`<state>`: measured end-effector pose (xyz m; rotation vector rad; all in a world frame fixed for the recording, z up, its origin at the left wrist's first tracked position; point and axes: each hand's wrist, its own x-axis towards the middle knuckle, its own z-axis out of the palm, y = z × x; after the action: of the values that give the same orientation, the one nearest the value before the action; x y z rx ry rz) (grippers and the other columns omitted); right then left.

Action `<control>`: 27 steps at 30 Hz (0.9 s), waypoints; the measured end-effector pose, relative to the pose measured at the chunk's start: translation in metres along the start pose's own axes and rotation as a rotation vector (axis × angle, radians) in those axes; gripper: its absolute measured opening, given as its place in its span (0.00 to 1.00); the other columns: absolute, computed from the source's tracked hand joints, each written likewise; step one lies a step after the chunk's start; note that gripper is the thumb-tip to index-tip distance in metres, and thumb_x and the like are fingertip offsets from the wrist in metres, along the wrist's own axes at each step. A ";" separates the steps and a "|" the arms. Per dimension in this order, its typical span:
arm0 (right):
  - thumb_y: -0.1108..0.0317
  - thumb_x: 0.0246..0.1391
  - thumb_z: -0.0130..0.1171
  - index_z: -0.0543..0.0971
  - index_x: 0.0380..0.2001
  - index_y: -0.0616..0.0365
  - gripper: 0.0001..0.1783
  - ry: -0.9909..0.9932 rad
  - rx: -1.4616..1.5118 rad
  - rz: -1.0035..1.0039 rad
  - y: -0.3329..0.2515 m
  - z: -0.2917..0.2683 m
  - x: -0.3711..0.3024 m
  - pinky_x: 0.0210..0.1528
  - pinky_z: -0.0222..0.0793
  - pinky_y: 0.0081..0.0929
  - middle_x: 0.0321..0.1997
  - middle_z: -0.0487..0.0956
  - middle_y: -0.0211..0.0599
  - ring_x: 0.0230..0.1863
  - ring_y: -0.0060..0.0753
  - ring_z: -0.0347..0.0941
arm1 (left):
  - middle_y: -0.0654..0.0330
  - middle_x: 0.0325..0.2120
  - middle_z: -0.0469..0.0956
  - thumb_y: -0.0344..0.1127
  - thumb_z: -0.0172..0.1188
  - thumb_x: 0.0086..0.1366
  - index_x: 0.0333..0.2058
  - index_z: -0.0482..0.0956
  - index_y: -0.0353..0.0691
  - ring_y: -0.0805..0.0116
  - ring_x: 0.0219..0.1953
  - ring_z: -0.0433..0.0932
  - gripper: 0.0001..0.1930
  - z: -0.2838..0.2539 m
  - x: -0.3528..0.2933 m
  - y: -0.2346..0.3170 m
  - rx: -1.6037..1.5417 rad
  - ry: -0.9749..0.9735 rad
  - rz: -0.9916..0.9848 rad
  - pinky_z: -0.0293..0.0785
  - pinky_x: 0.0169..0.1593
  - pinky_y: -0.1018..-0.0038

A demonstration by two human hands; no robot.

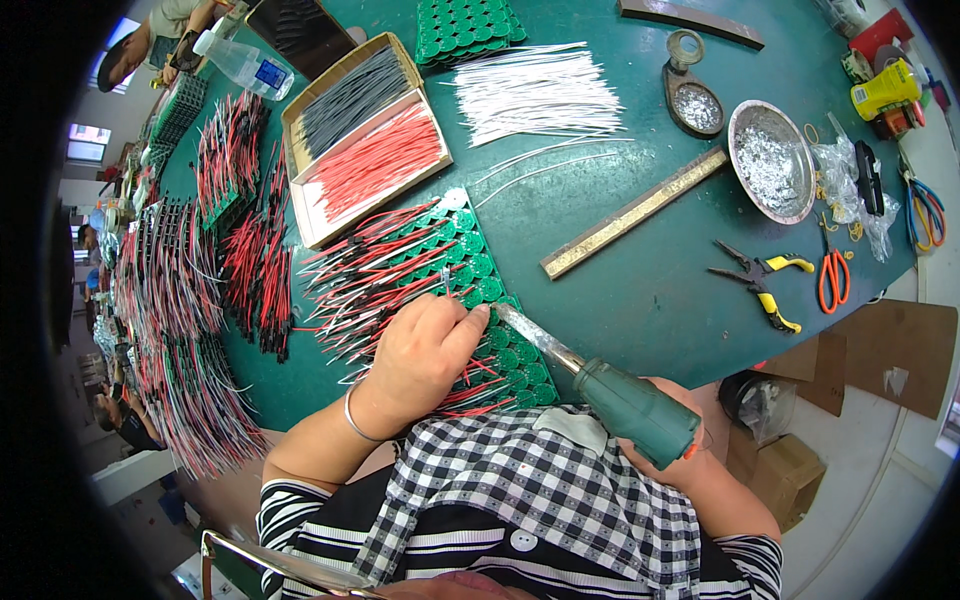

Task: The person assembles wiring components onto circuit boards by hand, using pliers and scissors to manipulate wires and components. A heat gun is used to attach or seal components with heat-shrink tubing.

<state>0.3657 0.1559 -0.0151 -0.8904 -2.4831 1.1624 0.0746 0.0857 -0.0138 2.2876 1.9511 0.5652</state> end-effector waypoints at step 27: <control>0.66 0.50 0.57 0.76 0.41 0.59 0.14 0.028 0.248 0.080 0.002 0.004 -0.001 0.45 0.67 0.25 0.38 0.79 0.32 0.37 0.26 0.75 | 0.59 0.23 0.69 0.27 0.57 0.49 0.34 0.77 0.34 0.64 0.25 0.70 0.11 0.006 -0.002 0.001 -0.016 0.041 -0.026 0.68 0.29 0.71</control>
<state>0.3652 0.1536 -0.0195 -0.9347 -2.2356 1.4351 0.0774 0.0851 -0.0195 2.2551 1.9844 0.6277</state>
